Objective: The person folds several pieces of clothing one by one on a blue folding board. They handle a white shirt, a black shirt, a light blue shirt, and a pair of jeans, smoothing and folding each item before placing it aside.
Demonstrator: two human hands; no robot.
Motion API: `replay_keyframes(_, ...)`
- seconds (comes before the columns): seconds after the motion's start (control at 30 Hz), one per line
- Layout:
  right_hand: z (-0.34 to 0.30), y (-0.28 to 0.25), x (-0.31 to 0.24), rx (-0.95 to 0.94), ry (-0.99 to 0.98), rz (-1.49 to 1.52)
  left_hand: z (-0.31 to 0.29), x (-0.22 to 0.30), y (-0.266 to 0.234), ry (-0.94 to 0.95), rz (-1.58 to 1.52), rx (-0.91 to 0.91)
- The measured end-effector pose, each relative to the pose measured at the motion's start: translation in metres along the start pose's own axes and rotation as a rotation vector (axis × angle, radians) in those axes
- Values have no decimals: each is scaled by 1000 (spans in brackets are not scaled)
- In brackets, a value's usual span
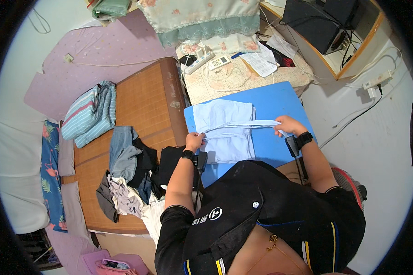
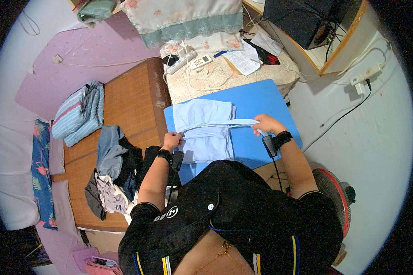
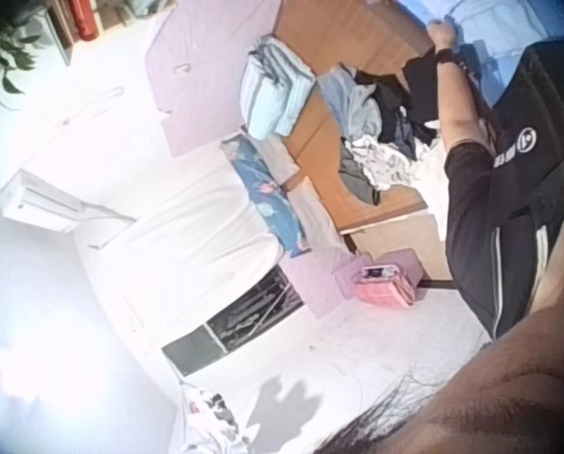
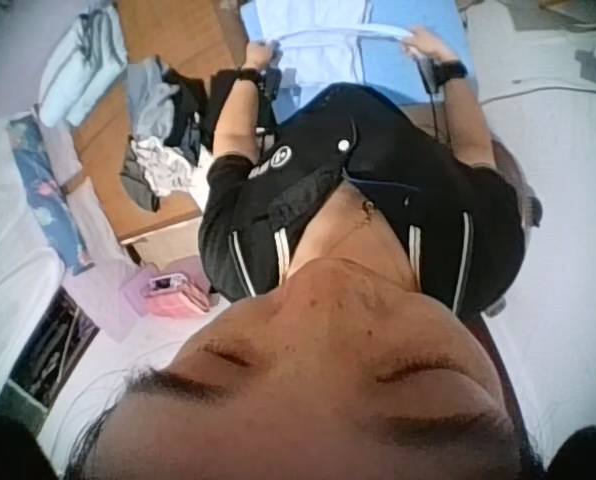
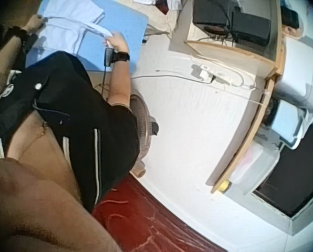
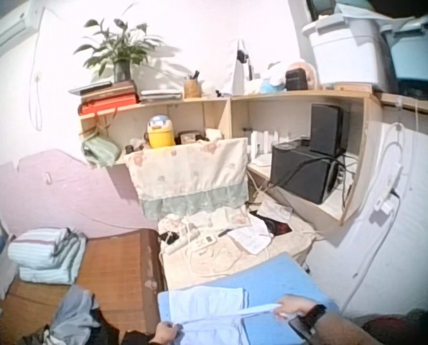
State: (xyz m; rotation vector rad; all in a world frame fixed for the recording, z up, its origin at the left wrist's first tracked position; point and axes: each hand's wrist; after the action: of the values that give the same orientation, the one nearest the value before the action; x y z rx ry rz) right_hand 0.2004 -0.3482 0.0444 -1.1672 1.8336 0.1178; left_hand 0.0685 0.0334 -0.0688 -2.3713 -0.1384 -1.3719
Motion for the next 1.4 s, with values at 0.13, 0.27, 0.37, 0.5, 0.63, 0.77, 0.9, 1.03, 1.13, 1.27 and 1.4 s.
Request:
replay_keyframes(0.13,10,2,20,-38,34,39,-8,11,0,-139,-143,12)
replay_keyframes(0.27,7,9,24,-39,100,35,2,-4,-5,-207,-248,16)
replay_keyframes(0.37,4,13,27,-27,110,57,4,1,-5,-227,-186,29)
replay_keyframes(0.5,5,17,29,-25,92,13,-3,18,-5,-208,84,127)
replay_keyframes(0.63,4,19,33,-5,38,-66,-34,52,13,393,539,299)
replay_keyframes(0.77,5,18,24,-15,-48,-233,-53,70,62,977,676,-36)
replay_keyframes(0.9,-3,20,-22,-33,-172,-349,-50,41,102,942,1046,-247)
replay_keyframes(1.03,-3,38,-78,61,-322,-259,-50,35,104,831,1019,-347)
replay_keyframes(1.13,19,56,-92,93,-388,-251,-48,38,93,904,709,-293)
replay_keyframes(1.27,50,85,-122,-12,-358,-348,-44,34,60,653,117,-222)
replay_keyframes(1.4,86,126,-135,-260,-220,-214,-43,22,20,292,-527,-135)
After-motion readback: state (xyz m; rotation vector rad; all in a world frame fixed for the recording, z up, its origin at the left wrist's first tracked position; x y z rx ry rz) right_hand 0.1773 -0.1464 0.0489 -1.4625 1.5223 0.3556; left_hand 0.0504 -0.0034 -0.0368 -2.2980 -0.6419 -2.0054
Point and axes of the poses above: each hand's wrist, its own z-axis towards the middle knuckle, its own y-axis out of the palm, x = y × z, and after that the axes turned 1 degree about -x, right-handed
